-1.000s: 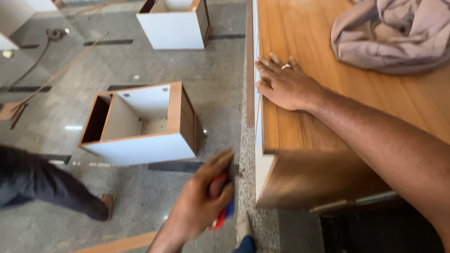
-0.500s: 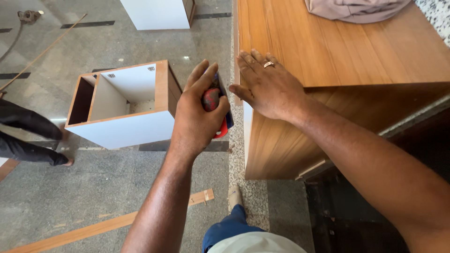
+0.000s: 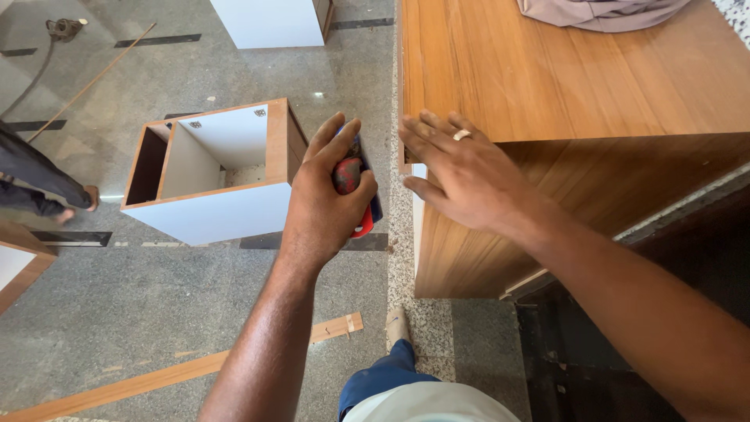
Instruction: The person uses a red and blue sanding block to smooth the edges and top surface of a wooden cabinet. They repeatedly rub the sanding block along the front edge and top surface, occasionally pausing to wipe the surface with their hand.
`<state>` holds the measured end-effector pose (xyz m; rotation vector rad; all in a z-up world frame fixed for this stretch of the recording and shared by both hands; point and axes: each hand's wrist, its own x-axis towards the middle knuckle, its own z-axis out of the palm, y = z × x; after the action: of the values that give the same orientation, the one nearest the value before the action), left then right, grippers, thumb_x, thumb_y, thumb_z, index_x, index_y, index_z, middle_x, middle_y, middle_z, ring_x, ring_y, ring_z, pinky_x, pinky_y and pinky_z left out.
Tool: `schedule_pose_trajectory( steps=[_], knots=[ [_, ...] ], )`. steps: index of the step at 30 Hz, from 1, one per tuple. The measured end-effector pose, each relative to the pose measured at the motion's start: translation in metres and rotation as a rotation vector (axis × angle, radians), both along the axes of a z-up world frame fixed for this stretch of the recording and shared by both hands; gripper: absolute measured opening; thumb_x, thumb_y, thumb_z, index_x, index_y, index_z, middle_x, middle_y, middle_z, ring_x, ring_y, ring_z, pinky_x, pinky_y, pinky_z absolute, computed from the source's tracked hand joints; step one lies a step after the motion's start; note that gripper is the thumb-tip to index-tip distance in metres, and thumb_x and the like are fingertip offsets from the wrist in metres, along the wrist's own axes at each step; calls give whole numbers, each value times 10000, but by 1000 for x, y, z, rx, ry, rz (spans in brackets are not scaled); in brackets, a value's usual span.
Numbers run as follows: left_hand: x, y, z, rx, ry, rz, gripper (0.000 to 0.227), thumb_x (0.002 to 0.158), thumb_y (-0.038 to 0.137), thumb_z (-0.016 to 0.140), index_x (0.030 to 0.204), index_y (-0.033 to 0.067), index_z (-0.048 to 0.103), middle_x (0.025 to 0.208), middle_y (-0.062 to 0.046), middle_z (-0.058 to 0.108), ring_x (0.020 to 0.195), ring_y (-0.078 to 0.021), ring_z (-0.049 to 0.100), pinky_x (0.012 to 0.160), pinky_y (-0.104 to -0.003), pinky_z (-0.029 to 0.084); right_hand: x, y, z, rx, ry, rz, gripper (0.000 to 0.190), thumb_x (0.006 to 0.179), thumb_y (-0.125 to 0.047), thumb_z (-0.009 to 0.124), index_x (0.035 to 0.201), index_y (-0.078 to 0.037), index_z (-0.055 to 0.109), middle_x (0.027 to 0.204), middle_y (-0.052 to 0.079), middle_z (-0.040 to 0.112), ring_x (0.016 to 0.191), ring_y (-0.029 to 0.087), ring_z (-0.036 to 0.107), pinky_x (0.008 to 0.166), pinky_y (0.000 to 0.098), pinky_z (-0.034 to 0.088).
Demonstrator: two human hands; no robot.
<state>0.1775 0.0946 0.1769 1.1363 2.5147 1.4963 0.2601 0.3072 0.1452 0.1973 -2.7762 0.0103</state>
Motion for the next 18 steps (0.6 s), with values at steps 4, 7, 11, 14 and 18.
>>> schedule_pose_trajectory(
  steps=[4, 7, 11, 14, 18],
  knots=[
    [-4, -6, -5, 2, -3, 19, 635, 855, 74, 658, 1475, 37, 526, 1601, -204, 416, 1462, -335, 457, 1160, -428, 433, 13, 13, 1, -5, 12, -7, 558, 1030, -440, 598, 1468, -104, 514, 1556, 101, 497, 1474, 267, 445, 1228, 529, 384],
    [-7, -8, -9, 10, 5, 42, 635, 854, 75, 664, 1473, 33, 529, 1600, -205, 426, 1471, -333, 457, 1179, -429, 423, 10, 14, -1, 59, 6, -8, 629, 971, -468, 637, 1473, -112, 508, 1549, 127, 470, 1438, 297, 443, 1160, 556, 388],
    [-8, -2, -14, -22, -16, 49, 650, 847, 83, 667, 1479, 41, 519, 1600, -203, 420, 1469, -334, 451, 1181, -427, 416, 4, 14, 5, 91, -58, -47, 684, 924, -504, 648, 1496, -177, 465, 1560, 145, 423, 1404, 346, 430, 1121, 557, 391],
    [-5, 3, -12, -24, -48, 25, 676, 843, 87, 667, 1493, 26, 490, 1603, -209, 411, 1465, -334, 448, 1178, -429, 415, 9, 17, 17, 155, -37, 29, 764, 900, -571, 577, 1590, -289, 411, 1599, 154, 399, 1395, 337, 416, 1101, 550, 372],
    [2, 12, 1, -93, -66, -16, 755, 828, 114, 692, 1517, -12, 410, 1584, -222, 408, 1442, -338, 458, 1157, -432, 420, 22, 24, 25, -724, -79, 105, 744, 1047, -537, 344, 1611, -65, 223, 1671, 186, 294, 1500, 335, 368, 1174, 517, 373]
  ],
)
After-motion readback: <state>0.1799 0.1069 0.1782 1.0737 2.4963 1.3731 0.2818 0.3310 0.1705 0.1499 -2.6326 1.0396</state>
